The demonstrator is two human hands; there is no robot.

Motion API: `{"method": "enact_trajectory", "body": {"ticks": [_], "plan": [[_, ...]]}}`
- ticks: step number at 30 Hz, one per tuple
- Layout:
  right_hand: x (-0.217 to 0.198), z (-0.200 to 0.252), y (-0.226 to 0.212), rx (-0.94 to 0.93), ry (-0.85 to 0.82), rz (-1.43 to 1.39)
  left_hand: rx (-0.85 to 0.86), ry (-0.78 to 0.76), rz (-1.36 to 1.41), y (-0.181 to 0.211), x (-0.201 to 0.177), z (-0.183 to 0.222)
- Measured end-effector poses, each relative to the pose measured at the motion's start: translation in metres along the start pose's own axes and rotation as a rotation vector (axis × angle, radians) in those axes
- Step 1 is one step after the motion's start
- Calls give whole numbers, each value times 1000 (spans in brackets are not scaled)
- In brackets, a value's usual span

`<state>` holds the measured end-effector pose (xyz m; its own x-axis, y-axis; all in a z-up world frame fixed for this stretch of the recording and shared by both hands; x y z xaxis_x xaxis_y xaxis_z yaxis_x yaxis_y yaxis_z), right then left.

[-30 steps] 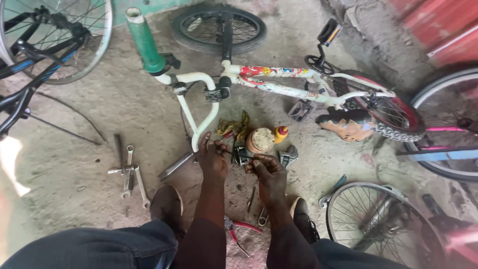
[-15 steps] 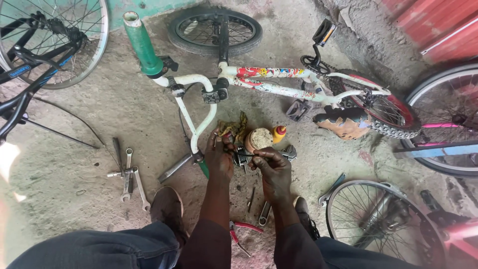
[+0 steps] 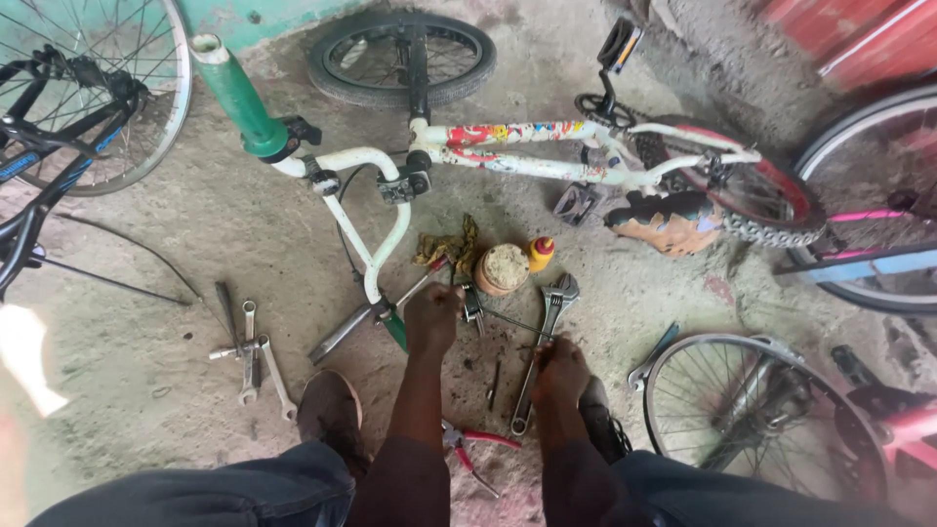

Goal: Repairing a bicycle by adjusting the chain and frame using pliers and wrenches

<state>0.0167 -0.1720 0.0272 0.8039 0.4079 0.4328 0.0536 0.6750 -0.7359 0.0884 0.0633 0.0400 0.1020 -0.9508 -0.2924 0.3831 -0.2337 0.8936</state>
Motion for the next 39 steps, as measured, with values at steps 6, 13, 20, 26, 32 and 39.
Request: {"method": "enact_trajectory", "body": {"ticks": [6, 13, 20, 26, 32, 39], "plan": [[3, -16, -16, -184, -31, 530, 263, -322, -779, -60, 39, 22], [77, 0, -27, -53, -258, 399, 300, -148, -226, -58, 77, 26], [187, -60, -34, -710, -782, 1297, -446, 132, 642, 11, 76, 17], [222, -227, -16, -1351, -1474, 1686, -287, 168, 640, 40, 90, -46], [223, -289, -2, -790, -983, 1700, -436, 121, 824, 28, 118, -47], [222, -230, -39, -610, -827, 1172, -148, 352, 145, -9, 126, -37]]}}
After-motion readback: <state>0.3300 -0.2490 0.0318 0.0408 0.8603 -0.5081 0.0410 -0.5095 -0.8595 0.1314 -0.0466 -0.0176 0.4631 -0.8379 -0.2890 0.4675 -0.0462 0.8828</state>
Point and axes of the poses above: each hand's wrist, its own z-axis away from the middle knuckle, its own x-axis out of the palm, y = z × x, the point moved 2 cm from there along -z, towards the middle knuckle, and after that the axes turned 11 degrees about -z, right-handed, at the moved point
